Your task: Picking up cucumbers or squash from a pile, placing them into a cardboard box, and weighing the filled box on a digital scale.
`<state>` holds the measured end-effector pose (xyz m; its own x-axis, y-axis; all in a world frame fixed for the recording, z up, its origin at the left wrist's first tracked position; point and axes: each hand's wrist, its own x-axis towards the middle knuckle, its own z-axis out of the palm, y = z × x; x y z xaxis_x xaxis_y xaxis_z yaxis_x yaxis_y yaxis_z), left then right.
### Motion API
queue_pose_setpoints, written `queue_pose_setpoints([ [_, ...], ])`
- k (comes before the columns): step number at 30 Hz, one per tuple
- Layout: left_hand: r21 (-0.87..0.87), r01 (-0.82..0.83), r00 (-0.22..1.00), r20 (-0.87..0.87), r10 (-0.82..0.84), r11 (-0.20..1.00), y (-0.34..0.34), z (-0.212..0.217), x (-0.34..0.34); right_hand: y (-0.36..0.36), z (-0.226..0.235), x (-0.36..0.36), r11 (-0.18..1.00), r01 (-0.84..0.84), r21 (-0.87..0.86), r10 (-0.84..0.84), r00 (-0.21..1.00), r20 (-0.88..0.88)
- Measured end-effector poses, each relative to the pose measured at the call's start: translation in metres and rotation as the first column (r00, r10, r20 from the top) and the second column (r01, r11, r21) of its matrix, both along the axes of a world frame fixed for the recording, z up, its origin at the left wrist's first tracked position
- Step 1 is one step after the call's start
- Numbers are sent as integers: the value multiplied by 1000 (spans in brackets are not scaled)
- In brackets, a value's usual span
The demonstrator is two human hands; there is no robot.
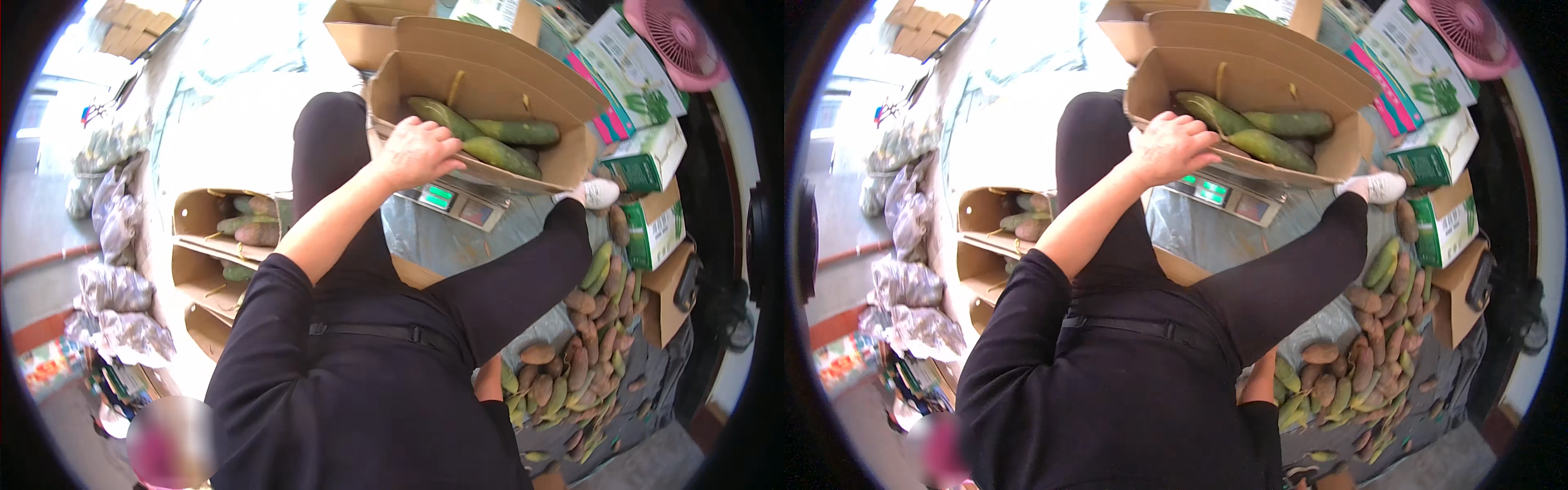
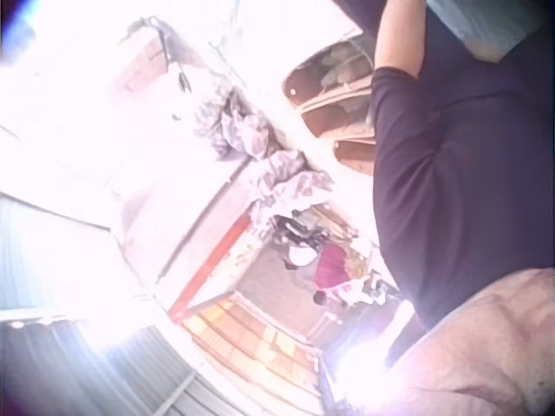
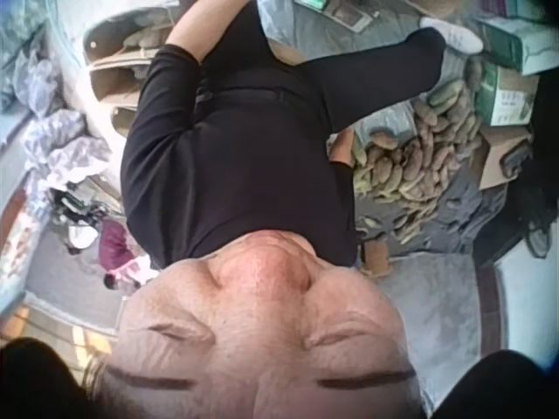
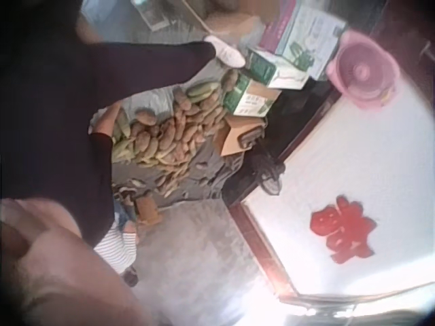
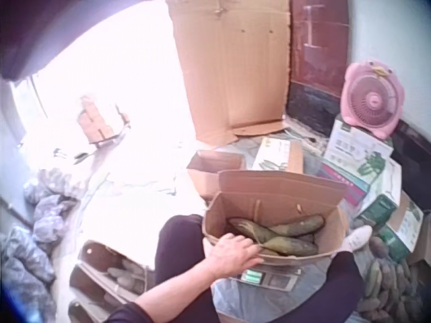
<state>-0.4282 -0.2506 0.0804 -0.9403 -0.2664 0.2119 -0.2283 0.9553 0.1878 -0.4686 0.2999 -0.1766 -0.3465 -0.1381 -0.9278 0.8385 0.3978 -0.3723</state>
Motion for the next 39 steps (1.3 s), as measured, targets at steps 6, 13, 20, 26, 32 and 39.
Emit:
queue_pose_setpoints([
  [6,36,-68,966,-246,75,997,-25,38,44,4,16,-18,997,-74,-13,75,997,26],
  [13,326,-705,567,-275,777,630,-75,33,218,-22,35,-42,990,-96,-107,93,995,-32],
  [20,489,-870,-117,-331,936,64,-25,-49,414,-50,75,-184,946,200,-256,-284,892,-353],
  [26,35,-903,-426,48,904,-427,66,-72,481,-109,183,-294,885,-75,-460,-301,661,-687],
  [32,-53,-698,-710,181,681,-714,116,-71,482,-230,267,-271,872,-244,-425,-239,545,-804],
  [39,541,-572,-566,283,774,-616,150,-121,510,-341,269,-223,865,-472,-172,6,352,-936],
])
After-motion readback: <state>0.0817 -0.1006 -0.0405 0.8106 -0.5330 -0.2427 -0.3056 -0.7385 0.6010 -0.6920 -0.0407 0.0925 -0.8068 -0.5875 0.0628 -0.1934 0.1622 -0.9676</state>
